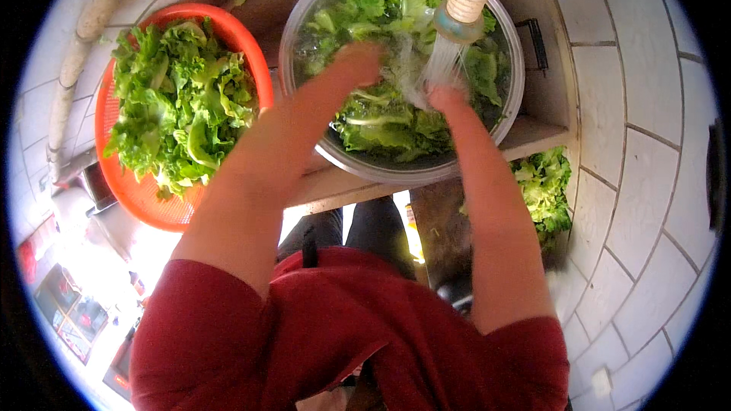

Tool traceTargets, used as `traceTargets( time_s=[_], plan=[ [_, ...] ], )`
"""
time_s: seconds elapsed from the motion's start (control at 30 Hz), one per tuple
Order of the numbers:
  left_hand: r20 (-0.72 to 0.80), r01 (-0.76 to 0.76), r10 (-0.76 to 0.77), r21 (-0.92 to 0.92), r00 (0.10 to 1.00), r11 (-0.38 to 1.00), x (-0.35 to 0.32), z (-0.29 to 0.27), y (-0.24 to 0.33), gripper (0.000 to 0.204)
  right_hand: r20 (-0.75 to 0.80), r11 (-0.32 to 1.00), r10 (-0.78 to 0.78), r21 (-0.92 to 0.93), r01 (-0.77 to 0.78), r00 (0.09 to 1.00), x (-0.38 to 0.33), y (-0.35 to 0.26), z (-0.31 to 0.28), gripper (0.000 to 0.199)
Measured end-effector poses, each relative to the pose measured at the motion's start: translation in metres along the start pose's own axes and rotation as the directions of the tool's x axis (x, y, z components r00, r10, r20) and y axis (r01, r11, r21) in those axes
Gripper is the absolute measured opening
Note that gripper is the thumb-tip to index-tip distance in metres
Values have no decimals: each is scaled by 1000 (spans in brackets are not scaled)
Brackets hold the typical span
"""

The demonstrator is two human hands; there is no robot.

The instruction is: The person washes lettuce leaves under running water in a metal basin, transferring the cleaned leaves into an orange colander. They then transfer the washed lettuce from the colander into a large plastic bag and carry the bag to a table.

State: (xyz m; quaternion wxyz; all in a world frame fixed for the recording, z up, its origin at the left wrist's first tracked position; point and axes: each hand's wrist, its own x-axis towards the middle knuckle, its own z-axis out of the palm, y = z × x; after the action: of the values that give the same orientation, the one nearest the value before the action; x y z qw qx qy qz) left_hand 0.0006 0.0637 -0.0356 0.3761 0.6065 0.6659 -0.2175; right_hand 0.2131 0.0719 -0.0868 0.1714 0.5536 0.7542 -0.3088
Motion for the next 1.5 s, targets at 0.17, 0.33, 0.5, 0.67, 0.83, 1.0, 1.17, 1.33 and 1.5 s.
traceTargets(
  time_s=[0.17,0.33,0.5,0.67,0.83,1.0,1.17,1.33,1.5],
  plan=[
    [-267,-331,227,-459,937,825,-55,-54,-49,80,-121,778,18,625,62,992,-70,-8,-114,36],
    [-258,-406,323,-707,911,580,-118,-91,-59,105,-326,668,-282,608,429,902,-106,10,-151,52],
    [-335,-168,131,-84,933,982,-82,-48,-48,132,-230,986,-127,-135,98,965,-81,17,-104,96],
    [-184,17,-57,-212,981,977,-8,1,-28,124,13,983,123,-138,-120,992,-11,12,-26,104],
    [213,115,138,-853,967,509,14,20,-34,87,222,930,104,325,-174,970,13,18,19,76],
    [107,72,162,-976,981,207,-10,20,-26,72,200,700,-61,707,-102,978,-8,-7,7,53],
    [-119,-156,270,-980,956,122,-92,-43,-25,65,-215,463,-102,854,237,971,-80,-68,-54,50],
    [-240,-283,263,-949,934,138,-150,-79,-41,66,-358,322,-65,876,359,931,-122,-124,-96,47],
    [-374,-438,293,-877,880,195,-200,-111,-60,67,-490,417,-142,759,501,860,-138,-160,-120,44]
  ],
)
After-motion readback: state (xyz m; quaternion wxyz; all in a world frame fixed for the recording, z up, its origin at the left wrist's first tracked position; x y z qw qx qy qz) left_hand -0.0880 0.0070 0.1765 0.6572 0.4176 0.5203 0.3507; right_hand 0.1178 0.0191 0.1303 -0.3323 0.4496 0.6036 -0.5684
